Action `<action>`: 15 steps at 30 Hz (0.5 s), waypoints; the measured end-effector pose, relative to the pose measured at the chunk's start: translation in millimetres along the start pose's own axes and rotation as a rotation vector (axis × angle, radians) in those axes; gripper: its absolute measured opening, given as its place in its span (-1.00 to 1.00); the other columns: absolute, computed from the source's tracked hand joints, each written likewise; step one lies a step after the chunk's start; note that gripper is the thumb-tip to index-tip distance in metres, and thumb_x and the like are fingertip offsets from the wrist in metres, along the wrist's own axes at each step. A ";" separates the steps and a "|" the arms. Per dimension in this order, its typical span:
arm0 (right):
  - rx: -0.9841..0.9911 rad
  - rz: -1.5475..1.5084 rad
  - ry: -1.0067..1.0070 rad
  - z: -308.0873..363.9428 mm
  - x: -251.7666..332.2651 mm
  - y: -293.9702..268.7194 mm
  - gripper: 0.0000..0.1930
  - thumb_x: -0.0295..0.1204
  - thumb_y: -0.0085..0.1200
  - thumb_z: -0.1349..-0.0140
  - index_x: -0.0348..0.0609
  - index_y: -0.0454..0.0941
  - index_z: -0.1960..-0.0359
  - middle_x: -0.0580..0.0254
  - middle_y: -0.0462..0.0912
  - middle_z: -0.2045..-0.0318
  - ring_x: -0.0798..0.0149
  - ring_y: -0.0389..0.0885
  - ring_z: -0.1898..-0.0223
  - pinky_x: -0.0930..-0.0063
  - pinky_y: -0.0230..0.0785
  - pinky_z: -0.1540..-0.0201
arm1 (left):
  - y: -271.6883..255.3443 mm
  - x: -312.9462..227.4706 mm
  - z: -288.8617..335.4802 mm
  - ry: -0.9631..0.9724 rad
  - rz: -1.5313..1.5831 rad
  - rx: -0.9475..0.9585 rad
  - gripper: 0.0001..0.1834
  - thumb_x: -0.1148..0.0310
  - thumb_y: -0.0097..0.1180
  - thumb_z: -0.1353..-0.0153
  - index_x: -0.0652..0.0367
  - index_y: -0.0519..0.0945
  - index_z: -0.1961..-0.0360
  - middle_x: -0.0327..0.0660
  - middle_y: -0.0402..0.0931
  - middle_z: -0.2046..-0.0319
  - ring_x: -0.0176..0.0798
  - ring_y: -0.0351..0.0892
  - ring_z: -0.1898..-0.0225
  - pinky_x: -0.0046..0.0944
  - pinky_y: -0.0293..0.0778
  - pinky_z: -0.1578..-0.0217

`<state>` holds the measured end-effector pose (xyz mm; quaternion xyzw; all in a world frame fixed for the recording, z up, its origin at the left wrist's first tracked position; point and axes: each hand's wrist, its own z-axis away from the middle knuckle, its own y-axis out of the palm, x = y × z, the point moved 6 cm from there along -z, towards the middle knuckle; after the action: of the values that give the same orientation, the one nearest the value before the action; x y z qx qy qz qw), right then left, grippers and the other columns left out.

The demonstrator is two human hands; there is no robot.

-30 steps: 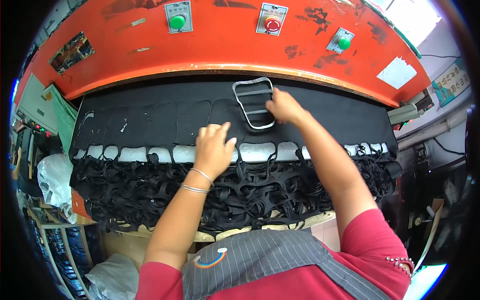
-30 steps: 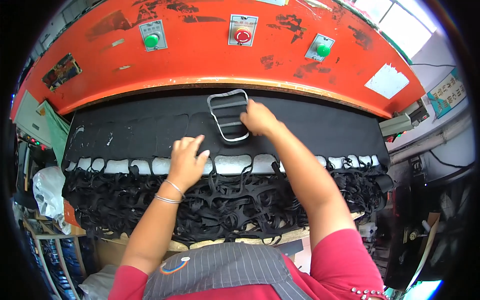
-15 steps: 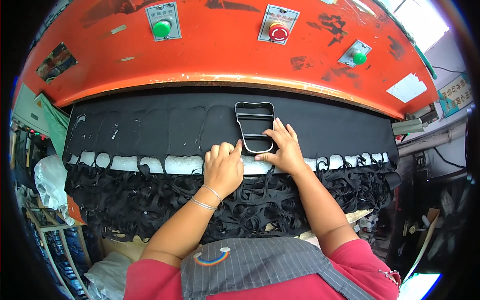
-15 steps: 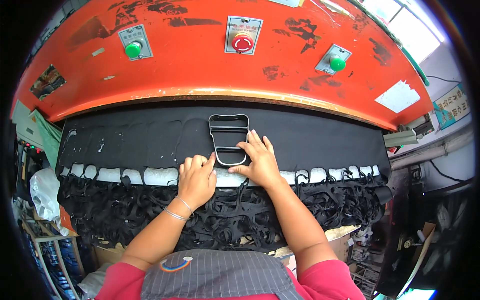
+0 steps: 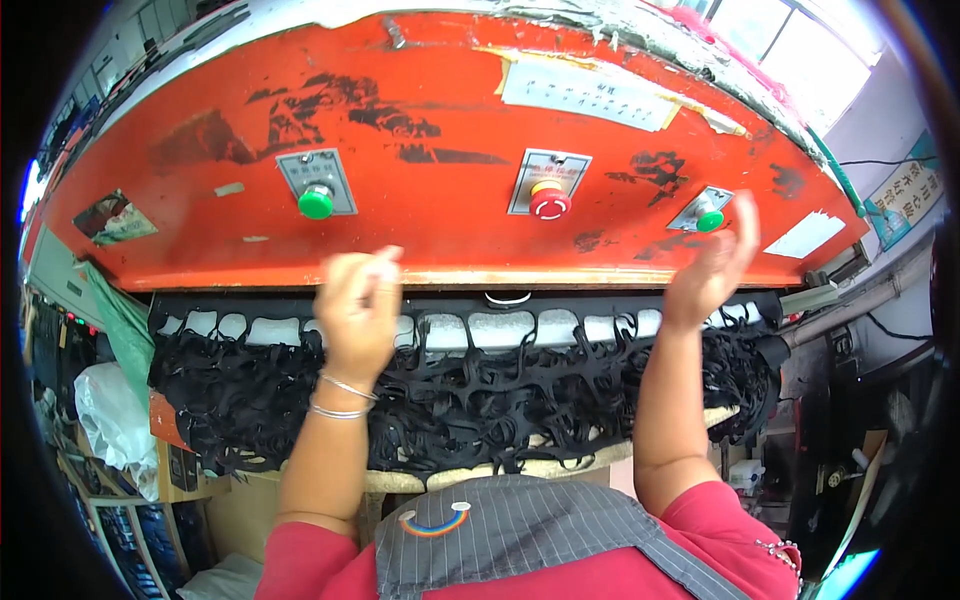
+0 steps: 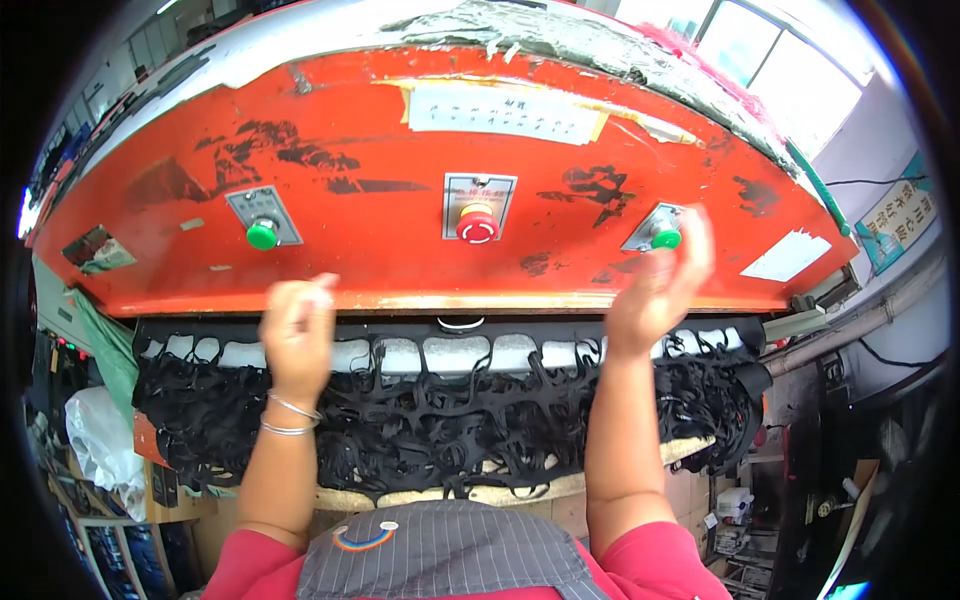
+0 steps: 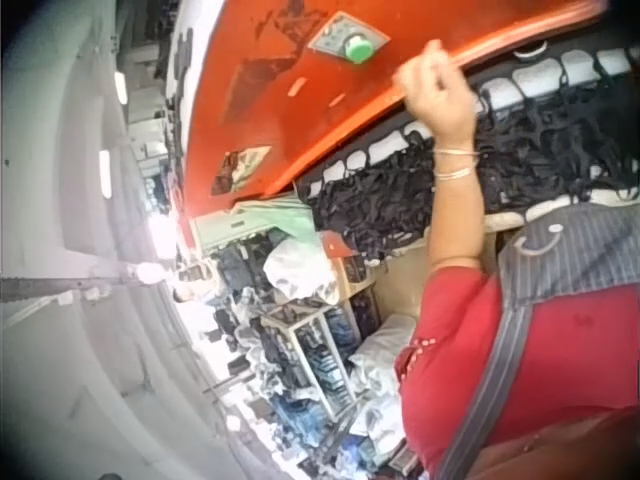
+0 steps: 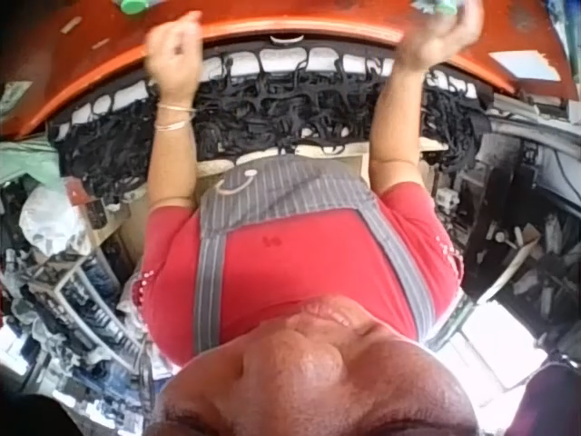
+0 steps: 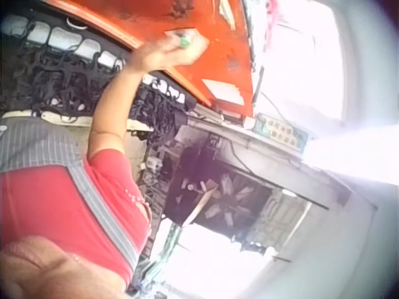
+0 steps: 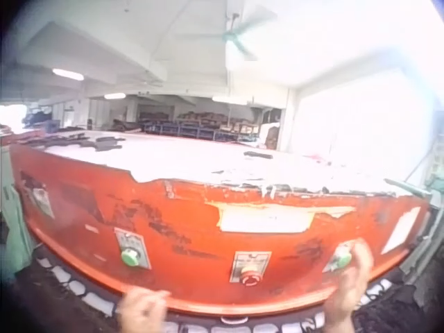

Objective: Using a hydraulic press and metal dies to cut out shoe upper components from sheets of material.

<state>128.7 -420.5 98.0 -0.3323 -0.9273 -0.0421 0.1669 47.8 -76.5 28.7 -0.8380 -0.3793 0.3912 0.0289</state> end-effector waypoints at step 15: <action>1.099 0.135 -0.084 87.3 24.5 3.4 -0.80 -0.33 0.23 -0.05 -0.16 0.54 0.38 0.13 0.56 0.36 0.03 0.49 0.33 0.16 0.31 0.21 | 26.2 -34.2 76.0 -0.064 0.030 0.533 -0.82 0.26 0.23 -0.14 0.13 0.64 0.50 -0.13 0.48 0.56 -0.03 0.50 0.47 -0.11 0.44 0.42</action>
<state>88.5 -386.6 24.1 -0.2562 -0.7954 0.4720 0.2810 -1.5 -136.5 -11.3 -0.7935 -0.2515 0.5039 0.2307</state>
